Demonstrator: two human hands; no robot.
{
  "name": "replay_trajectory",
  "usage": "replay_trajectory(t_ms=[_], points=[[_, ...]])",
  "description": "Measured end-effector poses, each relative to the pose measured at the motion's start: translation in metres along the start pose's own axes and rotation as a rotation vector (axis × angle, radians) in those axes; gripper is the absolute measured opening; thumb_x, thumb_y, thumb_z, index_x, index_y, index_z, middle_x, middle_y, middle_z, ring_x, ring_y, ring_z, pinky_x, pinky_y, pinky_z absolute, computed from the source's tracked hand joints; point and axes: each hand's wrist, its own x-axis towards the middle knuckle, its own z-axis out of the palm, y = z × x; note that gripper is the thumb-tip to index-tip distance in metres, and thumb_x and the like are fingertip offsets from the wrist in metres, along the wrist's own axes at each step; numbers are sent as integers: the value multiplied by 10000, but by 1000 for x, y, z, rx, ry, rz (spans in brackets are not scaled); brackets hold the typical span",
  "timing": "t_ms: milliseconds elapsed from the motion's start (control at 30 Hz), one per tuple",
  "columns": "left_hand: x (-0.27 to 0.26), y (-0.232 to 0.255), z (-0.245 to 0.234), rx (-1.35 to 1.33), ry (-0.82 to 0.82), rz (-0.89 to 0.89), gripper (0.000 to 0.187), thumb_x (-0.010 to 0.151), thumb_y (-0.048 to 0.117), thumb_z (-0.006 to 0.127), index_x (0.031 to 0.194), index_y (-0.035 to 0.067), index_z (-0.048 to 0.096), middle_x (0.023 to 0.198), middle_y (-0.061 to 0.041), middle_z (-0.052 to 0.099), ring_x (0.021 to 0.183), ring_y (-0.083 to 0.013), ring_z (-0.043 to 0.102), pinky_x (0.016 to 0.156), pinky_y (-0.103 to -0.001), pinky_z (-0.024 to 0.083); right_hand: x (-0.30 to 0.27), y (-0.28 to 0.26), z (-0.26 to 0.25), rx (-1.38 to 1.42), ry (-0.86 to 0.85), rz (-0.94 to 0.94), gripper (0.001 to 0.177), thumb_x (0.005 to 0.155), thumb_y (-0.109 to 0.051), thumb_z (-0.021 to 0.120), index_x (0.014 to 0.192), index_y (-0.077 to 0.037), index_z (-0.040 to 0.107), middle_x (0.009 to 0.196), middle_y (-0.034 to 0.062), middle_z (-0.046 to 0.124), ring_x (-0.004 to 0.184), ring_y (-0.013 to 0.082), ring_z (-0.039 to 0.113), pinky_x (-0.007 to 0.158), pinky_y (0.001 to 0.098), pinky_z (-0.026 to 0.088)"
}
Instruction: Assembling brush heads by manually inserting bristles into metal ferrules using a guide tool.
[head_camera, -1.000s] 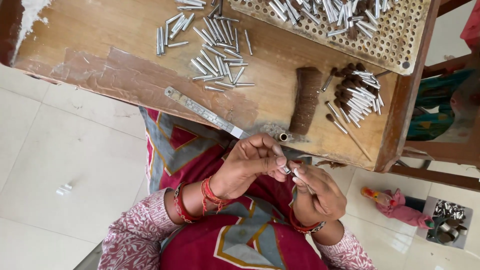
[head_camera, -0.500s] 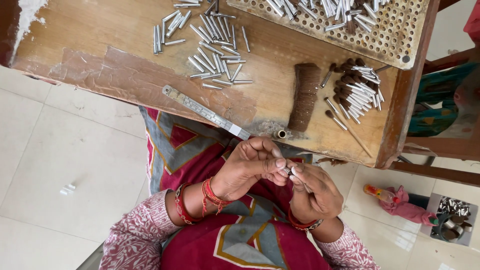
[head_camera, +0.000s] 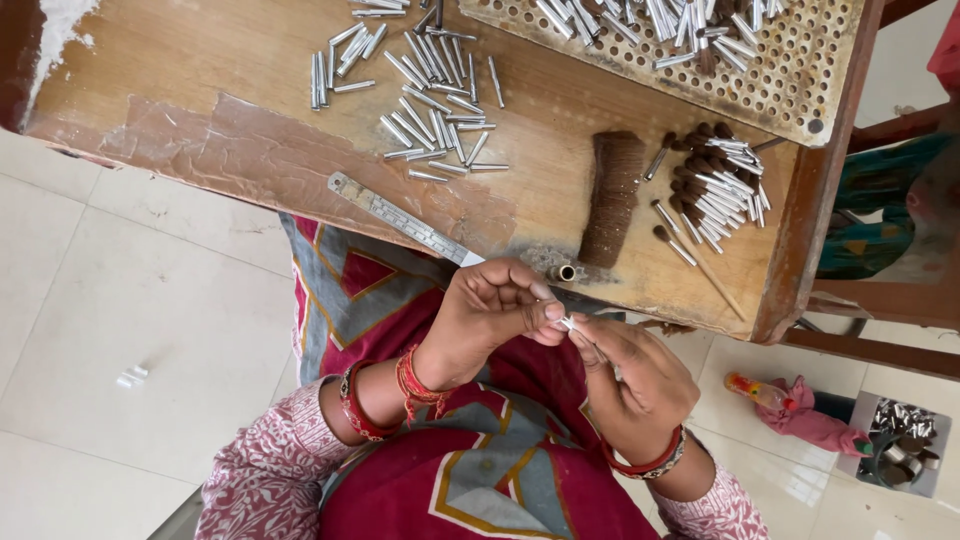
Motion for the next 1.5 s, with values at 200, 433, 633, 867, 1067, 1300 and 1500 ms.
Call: replay_trajectory(t_ms=[200, 433, 633, 867, 1067, 1300, 1500], points=[[0, -5, -2, 4, 14, 50, 100, 933, -16, 750, 1009, -31, 688, 934, -112, 744, 854, -173, 755, 794, -319, 653, -1, -1, 2, 149, -2, 167, 274, 904, 68, 766, 1164, -14, 741, 1004, 115, 770, 857, 159, 747, 785, 261, 585], [-2, -8, -4, 4, 27, 78, 90, 931, -36, 759, 1003, -34, 705, 943, -103, 743, 862, -154, 733, 802, -294, 633, -1, -4, 0, 161, -58, 150, 303, 898, 83, 736, 1186, -11, 732, 1021, 133, 772, 880, 153, 759, 807, 252, 604], [-2, -5, -5, 31, -10, 69, 78, 940, -32, 769, 1002, -46, 723, 937, -111, 745, 847, -150, 724, 780, -279, 622, -2, -8, -1, 140, -29, 217, 338, 884, 86, 761, 1202, -27, 740, 1001, 114, 780, 848, 141, 757, 778, 255, 588], [-4, -1, -5, 8, 33, 35, 92, 906, -45, 771, 982, -34, 720, 934, -112, 753, 840, -153, 732, 784, -294, 631, 21, -24, -6, 137, -102, 200, 495, 788, 21, 798, 1263, 21, 658, 1091, 158, 755, 946, 178, 752, 834, 268, 602], [-4, 5, -5, 30, 21, 62, 131, 895, -71, 774, 996, -33, 700, 978, -103, 747, 906, -157, 740, 851, -303, 633, 4, -11, -12, 217, -76, 276, 491, 787, 5, 830, 1247, 63, 667, 1102, 164, 753, 1016, 203, 758, 894, 293, 606], [-6, 2, -1, 40, -49, 52, 140, 913, -76, 763, 1034, -48, 697, 994, -108, 740, 923, -160, 735, 857, -296, 623, -1, -9, -9, 139, -71, 162, 277, 882, 95, 763, 1147, 18, 741, 1045, 133, 777, 947, 183, 781, 851, 290, 626], [-4, -4, -5, -6, -8, 8, 102, 922, -63, 751, 1003, -54, 689, 944, -126, 755, 859, -174, 748, 792, -316, 644, -2, -8, -10, 83, -42, 129, 279, 868, 67, 786, 1135, -2, 742, 1040, 148, 773, 915, 188, 770, 831, 283, 612]])
